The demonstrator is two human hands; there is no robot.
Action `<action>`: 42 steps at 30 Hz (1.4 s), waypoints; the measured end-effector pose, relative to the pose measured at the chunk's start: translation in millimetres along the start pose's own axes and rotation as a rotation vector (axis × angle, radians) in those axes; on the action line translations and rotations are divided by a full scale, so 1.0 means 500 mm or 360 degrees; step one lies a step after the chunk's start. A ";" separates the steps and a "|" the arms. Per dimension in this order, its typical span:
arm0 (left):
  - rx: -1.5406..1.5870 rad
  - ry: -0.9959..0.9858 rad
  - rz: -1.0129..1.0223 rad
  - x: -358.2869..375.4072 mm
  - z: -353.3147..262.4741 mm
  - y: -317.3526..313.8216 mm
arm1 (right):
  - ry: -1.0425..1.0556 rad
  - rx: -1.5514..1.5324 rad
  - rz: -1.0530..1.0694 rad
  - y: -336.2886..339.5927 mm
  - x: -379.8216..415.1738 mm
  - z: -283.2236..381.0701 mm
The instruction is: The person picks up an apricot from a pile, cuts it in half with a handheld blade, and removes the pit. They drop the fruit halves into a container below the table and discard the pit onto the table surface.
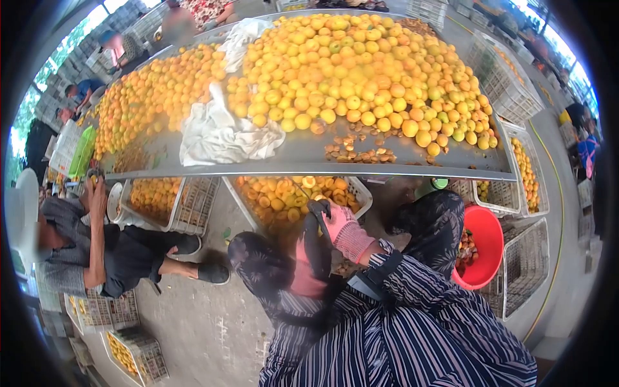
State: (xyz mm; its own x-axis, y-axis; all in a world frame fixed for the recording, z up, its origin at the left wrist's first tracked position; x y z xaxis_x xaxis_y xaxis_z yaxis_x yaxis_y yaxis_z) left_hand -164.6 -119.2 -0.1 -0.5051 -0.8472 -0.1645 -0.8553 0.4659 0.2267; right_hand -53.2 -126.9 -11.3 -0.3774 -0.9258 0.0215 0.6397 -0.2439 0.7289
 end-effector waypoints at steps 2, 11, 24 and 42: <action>-0.0195 0.0022 -0.0013 -0.012 -0.009 0.013 | 0.0018 0.0124 0.0168 0.042 0.002 0.034; 0.1524 0.1233 0.0032 0.005 -0.014 -0.020 | 0.0337 -0.2349 -0.0046 0.185 0.030 0.088; 0.1861 0.1118 -0.0270 -0.007 0.067 0.013 | 0.0542 -0.0365 0.0156 0.245 0.119 0.121; 0.1481 0.1355 0.0817 -0.049 -0.109 -0.022 | 0.0022 -0.2013 0.0412 0.257 0.110 0.041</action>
State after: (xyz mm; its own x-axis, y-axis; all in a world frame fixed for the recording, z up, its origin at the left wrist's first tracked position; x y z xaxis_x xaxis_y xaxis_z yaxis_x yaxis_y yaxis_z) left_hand -136.5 -117.4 53.7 -0.8497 -0.2638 0.4566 -0.5260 0.4847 -0.6988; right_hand -5.6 -203.1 97.5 -0.1460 -0.9879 0.0514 0.8817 -0.1535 -0.4462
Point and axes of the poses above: each hand's wrist, its own x-axis away from the middle knuckle, its own y-axis out of the back of the hand, z = x × y, the point moved 4 cm from there along -x, towards the middle knuckle, and after that the axes turned 8 degrees about y, right-handed, at the moved point
